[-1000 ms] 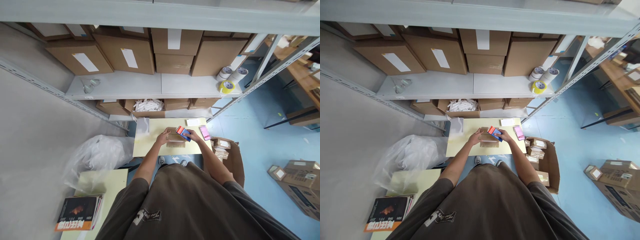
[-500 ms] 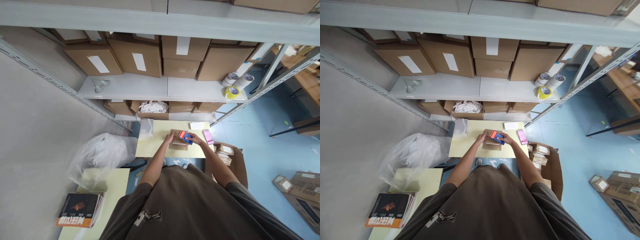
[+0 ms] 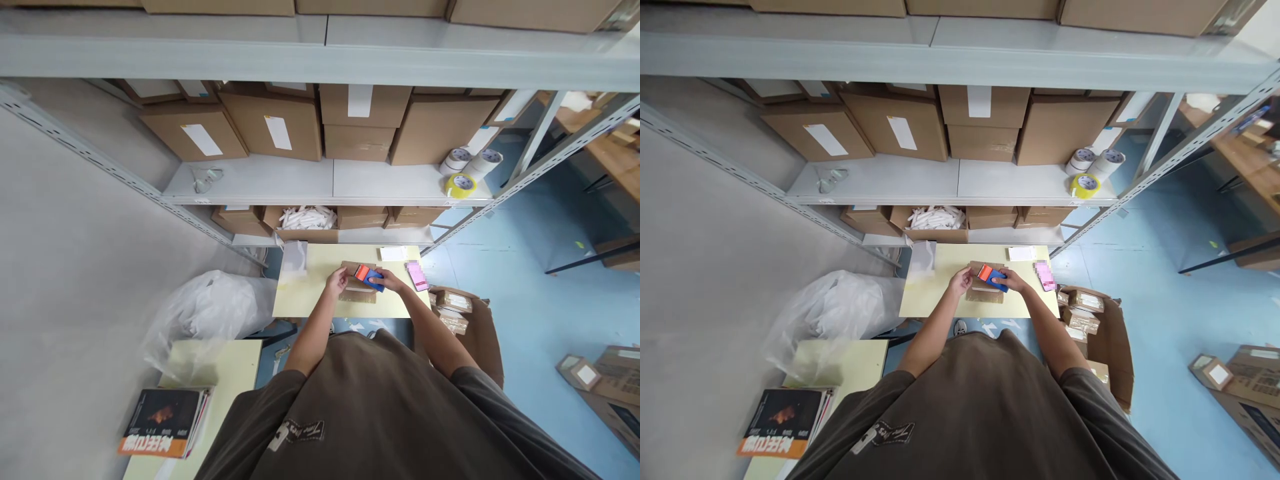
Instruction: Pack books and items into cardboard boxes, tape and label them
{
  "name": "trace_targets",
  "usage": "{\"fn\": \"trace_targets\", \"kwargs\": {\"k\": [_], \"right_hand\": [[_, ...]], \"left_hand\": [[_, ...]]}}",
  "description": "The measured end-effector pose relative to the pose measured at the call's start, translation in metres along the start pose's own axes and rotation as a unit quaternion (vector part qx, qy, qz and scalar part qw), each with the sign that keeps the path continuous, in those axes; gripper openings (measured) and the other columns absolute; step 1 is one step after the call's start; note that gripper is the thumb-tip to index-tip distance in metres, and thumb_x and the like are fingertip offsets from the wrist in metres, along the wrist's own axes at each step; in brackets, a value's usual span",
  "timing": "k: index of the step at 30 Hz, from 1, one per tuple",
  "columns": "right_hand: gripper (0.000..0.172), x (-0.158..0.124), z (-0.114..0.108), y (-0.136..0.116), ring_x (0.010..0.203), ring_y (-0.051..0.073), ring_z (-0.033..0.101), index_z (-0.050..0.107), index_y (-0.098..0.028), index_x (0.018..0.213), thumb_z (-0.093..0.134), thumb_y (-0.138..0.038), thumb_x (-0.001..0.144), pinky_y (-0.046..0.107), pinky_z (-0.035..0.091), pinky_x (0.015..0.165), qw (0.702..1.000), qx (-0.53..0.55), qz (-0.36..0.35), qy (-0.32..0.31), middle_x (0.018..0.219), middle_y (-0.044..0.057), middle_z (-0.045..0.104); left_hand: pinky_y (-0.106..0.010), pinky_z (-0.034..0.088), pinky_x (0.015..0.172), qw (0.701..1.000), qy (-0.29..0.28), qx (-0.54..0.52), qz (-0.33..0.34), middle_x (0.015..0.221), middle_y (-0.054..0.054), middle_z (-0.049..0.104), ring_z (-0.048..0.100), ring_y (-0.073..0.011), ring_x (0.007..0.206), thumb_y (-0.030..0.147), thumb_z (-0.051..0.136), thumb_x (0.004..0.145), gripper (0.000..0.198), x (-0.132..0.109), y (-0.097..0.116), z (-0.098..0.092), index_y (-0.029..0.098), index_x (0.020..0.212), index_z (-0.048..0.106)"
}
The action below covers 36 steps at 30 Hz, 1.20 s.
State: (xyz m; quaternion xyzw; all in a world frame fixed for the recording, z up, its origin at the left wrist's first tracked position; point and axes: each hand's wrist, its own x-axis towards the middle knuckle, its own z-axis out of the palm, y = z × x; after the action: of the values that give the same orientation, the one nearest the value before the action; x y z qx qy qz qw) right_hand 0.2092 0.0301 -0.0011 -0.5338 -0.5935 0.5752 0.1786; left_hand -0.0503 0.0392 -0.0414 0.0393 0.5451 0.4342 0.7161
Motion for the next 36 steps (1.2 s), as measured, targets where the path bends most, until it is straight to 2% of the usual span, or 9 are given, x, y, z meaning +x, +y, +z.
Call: {"fn": "trace_targets", "kwargs": {"k": [3,6,9,14,17,20,25,30,36], "right_hand": [[0.063,0.002,0.000,-0.002,0.084,0.022,0.061,0.067,-0.021,0.087,0.080,-0.079,0.068,0.033,0.052,0.075,1.000,-0.016,-0.006,0.008,0.086,0.001,0.065],[0.060,0.005,0.001,-0.006,0.082,0.021,0.061,0.068,-0.021,0.086,0.080,-0.077,0.069,0.033,0.051,0.074,0.999,-0.032,-0.009,0.003,0.085,0.001,0.065],[0.058,0.008,0.002,-0.013,0.080,0.021,0.061,0.067,-0.021,0.085,0.080,-0.076,0.069,0.031,0.050,0.072,0.999,-0.052,-0.005,-0.005,0.083,0.000,0.066],[0.059,0.013,0.004,-0.026,0.077,0.020,0.061,0.066,-0.022,0.080,0.079,-0.078,0.070,0.030,0.048,0.070,0.993,-0.119,0.007,0.000,0.079,0.000,0.067],[0.057,0.015,0.003,-0.033,0.077,0.021,0.064,0.067,-0.023,0.081,0.080,-0.078,0.070,0.029,0.048,0.069,0.988,-0.156,0.019,0.015,0.079,0.001,0.069],[0.056,0.015,-0.003,-0.039,0.076,0.022,0.065,0.068,-0.023,0.080,0.080,-0.077,0.072,0.030,0.047,0.067,0.983,-0.179,0.029,0.024,0.079,0.003,0.072],[0.058,0.014,-0.016,-0.040,0.071,0.021,0.064,0.066,-0.023,0.077,0.081,-0.079,0.069,0.030,0.047,0.065,0.977,-0.205,0.056,0.003,0.077,0.004,0.072],[0.061,0.012,-0.026,-0.036,0.071,0.022,0.065,0.066,-0.023,0.073,0.084,-0.080,0.064,0.030,0.047,0.065,0.974,-0.211,0.084,-0.007,0.076,0.004,0.072],[0.060,0.012,-0.031,-0.031,0.074,0.026,0.069,0.074,-0.023,0.079,0.084,-0.080,0.066,0.033,0.047,0.066,0.963,-0.250,0.099,0.000,0.079,0.008,0.075]], "left_hand": [[-0.020,0.058,0.071,0.995,0.014,-0.060,0.084,0.097,-0.009,0.080,0.077,-0.0161,0.090,0.018,0.088,0.081,0.023,-0.009,-0.001,-0.011,0.019,0.099,0.074],[-0.023,0.059,0.076,0.989,0.004,-0.071,0.128,0.098,-0.009,0.081,0.078,-0.0180,0.094,0.020,0.092,0.075,0.033,-0.016,0.000,-0.023,0.019,0.102,0.074],[-0.026,0.057,0.077,0.988,0.006,-0.045,0.149,0.095,-0.011,0.081,0.079,-0.0199,0.093,0.029,0.095,0.072,0.034,-0.019,0.003,-0.033,0.017,0.097,0.075],[-0.028,0.053,0.072,0.977,0.073,0.033,0.199,0.085,-0.009,0.080,0.078,-0.0205,0.084,0.040,0.095,0.069,0.036,-0.015,0.011,-0.038,0.016,0.089,0.077],[-0.028,0.053,0.071,0.976,0.090,0.038,0.197,0.079,-0.008,0.078,0.075,-0.0191,0.078,0.037,0.095,0.067,0.034,-0.011,0.014,-0.037,0.015,0.085,0.077],[-0.029,0.054,0.071,0.978,0.084,0.038,0.189,0.081,-0.009,0.078,0.076,-0.0196,0.078,0.037,0.096,0.065,0.035,-0.010,0.012,-0.037,0.015,0.086,0.078],[-0.029,0.056,0.072,0.981,0.061,0.028,0.181,0.085,-0.009,0.079,0.077,-0.0199,0.079,0.037,0.098,0.065,0.039,-0.011,-0.001,-0.037,0.016,0.091,0.077],[-0.026,0.052,0.067,0.981,0.073,0.040,0.174,0.083,-0.009,0.078,0.075,-0.0189,0.075,0.043,0.096,0.069,0.040,-0.009,-0.010,-0.037,0.015,0.091,0.077],[-0.025,0.048,0.063,0.982,0.089,0.067,0.154,0.067,-0.002,0.068,0.066,-0.0144,0.066,0.039,0.095,0.068,0.032,0.003,-0.013,-0.035,0.016,0.078,0.075]]}}
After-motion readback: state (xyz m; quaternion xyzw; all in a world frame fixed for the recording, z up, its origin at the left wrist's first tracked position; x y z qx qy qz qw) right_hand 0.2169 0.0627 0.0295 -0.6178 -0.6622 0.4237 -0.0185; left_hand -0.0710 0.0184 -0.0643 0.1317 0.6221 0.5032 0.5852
